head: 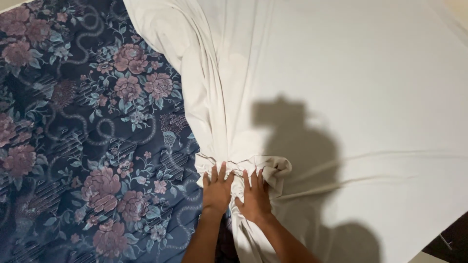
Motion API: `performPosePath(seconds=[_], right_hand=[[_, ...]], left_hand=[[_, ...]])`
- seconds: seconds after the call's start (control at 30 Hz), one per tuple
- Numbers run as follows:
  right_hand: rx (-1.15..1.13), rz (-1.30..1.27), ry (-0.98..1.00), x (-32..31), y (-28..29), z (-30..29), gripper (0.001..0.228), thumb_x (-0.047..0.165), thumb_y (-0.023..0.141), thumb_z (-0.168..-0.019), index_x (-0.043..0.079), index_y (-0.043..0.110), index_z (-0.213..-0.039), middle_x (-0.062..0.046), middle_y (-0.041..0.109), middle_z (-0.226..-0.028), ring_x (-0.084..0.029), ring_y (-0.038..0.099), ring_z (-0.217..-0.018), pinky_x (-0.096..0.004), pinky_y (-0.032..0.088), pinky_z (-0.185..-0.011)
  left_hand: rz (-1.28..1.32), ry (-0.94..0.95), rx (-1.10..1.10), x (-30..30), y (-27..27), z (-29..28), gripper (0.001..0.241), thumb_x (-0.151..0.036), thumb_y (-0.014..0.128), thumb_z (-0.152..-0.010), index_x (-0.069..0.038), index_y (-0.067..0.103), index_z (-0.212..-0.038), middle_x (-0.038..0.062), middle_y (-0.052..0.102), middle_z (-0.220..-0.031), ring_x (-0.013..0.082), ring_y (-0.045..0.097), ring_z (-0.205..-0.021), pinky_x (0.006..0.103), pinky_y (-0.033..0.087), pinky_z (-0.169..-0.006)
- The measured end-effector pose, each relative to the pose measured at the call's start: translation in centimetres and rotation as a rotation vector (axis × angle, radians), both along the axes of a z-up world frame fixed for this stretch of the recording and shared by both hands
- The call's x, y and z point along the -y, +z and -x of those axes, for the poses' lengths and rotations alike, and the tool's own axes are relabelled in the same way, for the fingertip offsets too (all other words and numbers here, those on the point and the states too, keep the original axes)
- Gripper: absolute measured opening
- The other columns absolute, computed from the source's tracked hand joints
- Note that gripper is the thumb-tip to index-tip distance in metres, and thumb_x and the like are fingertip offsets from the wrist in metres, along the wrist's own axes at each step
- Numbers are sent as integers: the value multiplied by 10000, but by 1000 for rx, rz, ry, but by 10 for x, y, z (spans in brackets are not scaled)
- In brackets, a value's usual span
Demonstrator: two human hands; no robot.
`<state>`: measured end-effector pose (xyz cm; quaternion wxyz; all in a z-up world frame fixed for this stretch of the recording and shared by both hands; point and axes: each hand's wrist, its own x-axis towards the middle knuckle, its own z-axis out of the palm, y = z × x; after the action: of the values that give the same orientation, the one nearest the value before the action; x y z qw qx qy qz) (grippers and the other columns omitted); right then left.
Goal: The person spreads a white fitted sheet over a mattress with a blue floral pattern. They pull and tuck the sheet around the corners and edges of the mattress, moving around the bed to smooth the fabric and ensure it is properly fitted.
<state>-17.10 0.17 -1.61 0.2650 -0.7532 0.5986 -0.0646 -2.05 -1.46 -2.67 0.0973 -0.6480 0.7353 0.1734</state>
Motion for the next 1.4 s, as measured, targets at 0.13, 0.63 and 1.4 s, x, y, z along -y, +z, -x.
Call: performPosePath(seconds=[0.13, 0.63, 1.4], right_hand=[[-2, 51, -21, -3, -2, -1, 984, 297, 828, -764, 16, 284, -1534, -319, 239, -1571, -507, 161, -1497, -570, 271, -1163], [31, 252, -52, -59, 46, -28, 846, 206, 753, -802, -8, 355, -1517, -306, 323, -1557, -487, 188, -1491, -583, 183, -1184], [222, 227, 33, -66, 46, -4, 770, 435, 760, -863, 74, 474, -1481, -269, 372, -1578, -487, 275, -1479, -603, 216, -1180]], left_hand=[[-16, 6, 13, 0, 13, 2, 570, -193, 591, -909, -232, 504, -1471, 83, 237, -1672, 354, 218, -1531, 609, 186, -1199], [272, -120, -10, -56, 52, -32, 380, -158, 563, -914, -191, 657, -1281, 102, 376, -1618, 368, 272, -1521, 590, 287, -1141], [134, 76, -189, -97, 113, -56, 713, -159, 693, -866, -236, 414, -1518, 122, 207, -1662, 408, 219, -1509, 534, 280, -1168]])
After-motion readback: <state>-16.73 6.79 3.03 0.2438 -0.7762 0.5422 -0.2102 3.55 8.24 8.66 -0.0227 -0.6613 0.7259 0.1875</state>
